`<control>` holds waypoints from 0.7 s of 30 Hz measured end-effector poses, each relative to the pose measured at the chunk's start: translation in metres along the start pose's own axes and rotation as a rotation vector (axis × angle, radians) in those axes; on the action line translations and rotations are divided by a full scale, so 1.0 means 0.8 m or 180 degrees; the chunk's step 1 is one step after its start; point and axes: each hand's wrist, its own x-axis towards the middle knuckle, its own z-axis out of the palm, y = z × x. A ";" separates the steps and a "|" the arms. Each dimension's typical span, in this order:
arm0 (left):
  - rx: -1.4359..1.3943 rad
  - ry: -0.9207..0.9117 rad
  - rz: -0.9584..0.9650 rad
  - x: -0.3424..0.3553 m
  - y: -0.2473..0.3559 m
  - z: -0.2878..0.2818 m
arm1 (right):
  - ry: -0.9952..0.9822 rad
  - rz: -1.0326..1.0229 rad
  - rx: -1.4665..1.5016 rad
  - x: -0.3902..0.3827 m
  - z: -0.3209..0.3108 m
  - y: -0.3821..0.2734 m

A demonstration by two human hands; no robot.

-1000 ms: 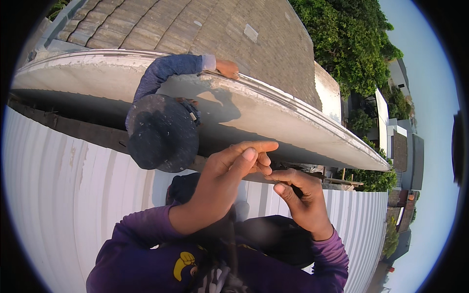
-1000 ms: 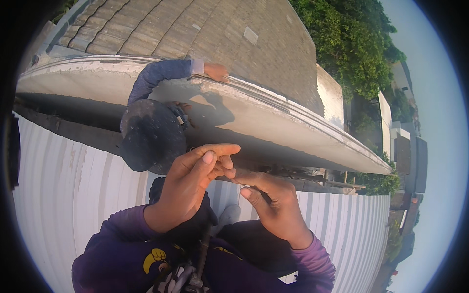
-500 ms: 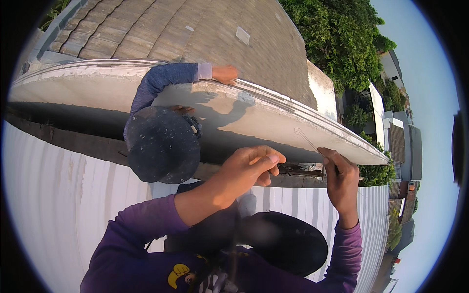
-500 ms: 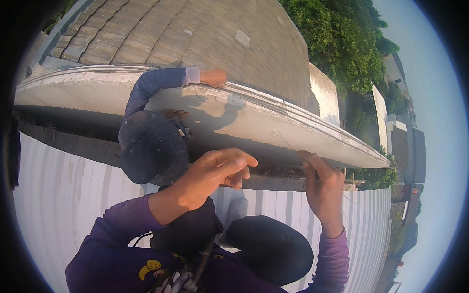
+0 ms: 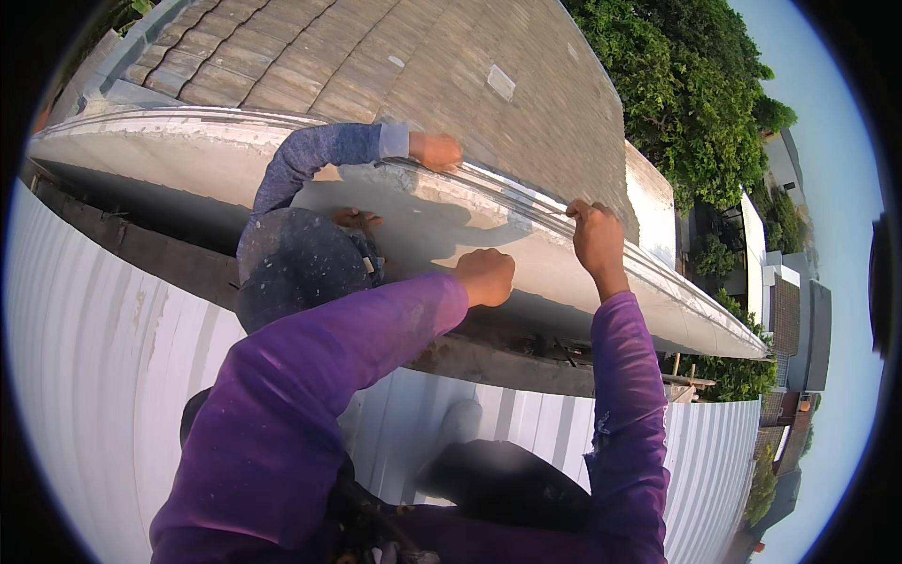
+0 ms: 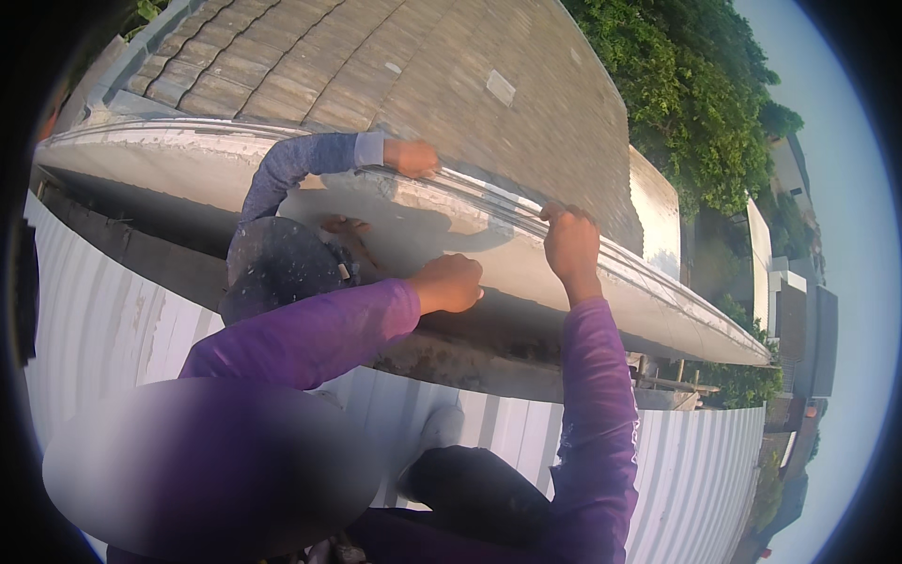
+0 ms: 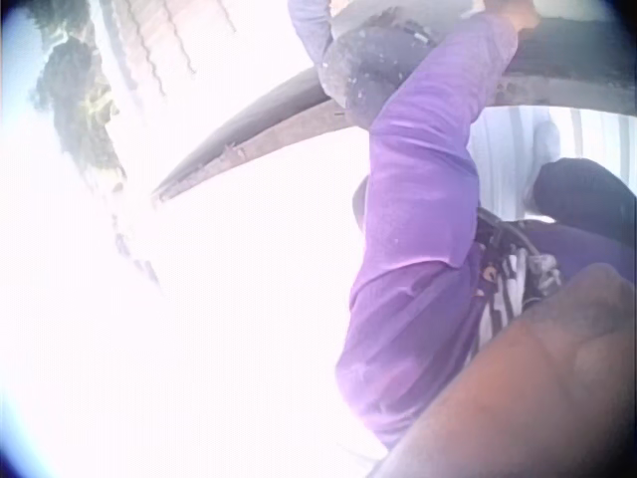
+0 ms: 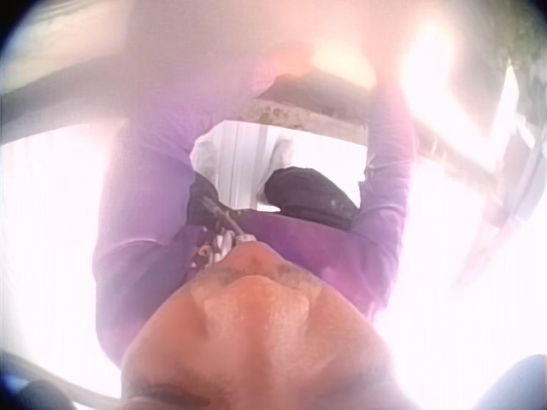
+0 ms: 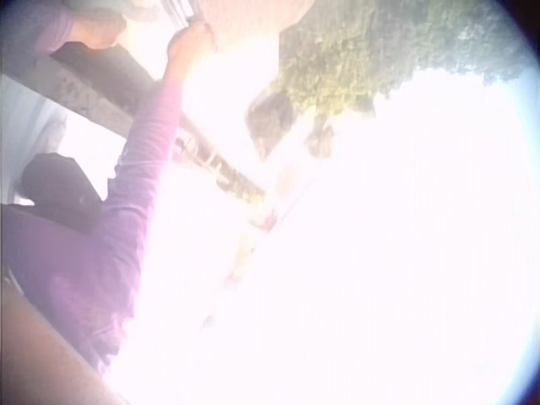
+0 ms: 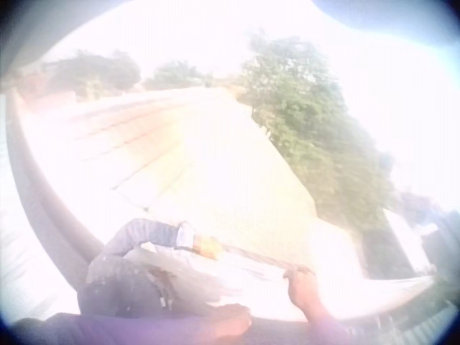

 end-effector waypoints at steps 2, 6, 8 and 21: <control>-0.0606 0.0546 -0.0243 0.028 0.003 0.010 | 0.0019 0.0187 -0.0014 0.016 0.012 0.008; -0.2175 0.1214 -0.0964 0.078 -0.037 0.038 | 0.0062 0.0336 0.0068 0.041 0.040 0.014; -0.3201 0.1355 -0.1408 0.090 -0.064 0.050 | 0.0055 0.0452 0.0223 0.040 0.055 0.010; -0.5396 0.2451 -0.1513 0.181 -0.138 0.036 | 0.0485 0.0933 0.1893 0.013 0.138 -0.031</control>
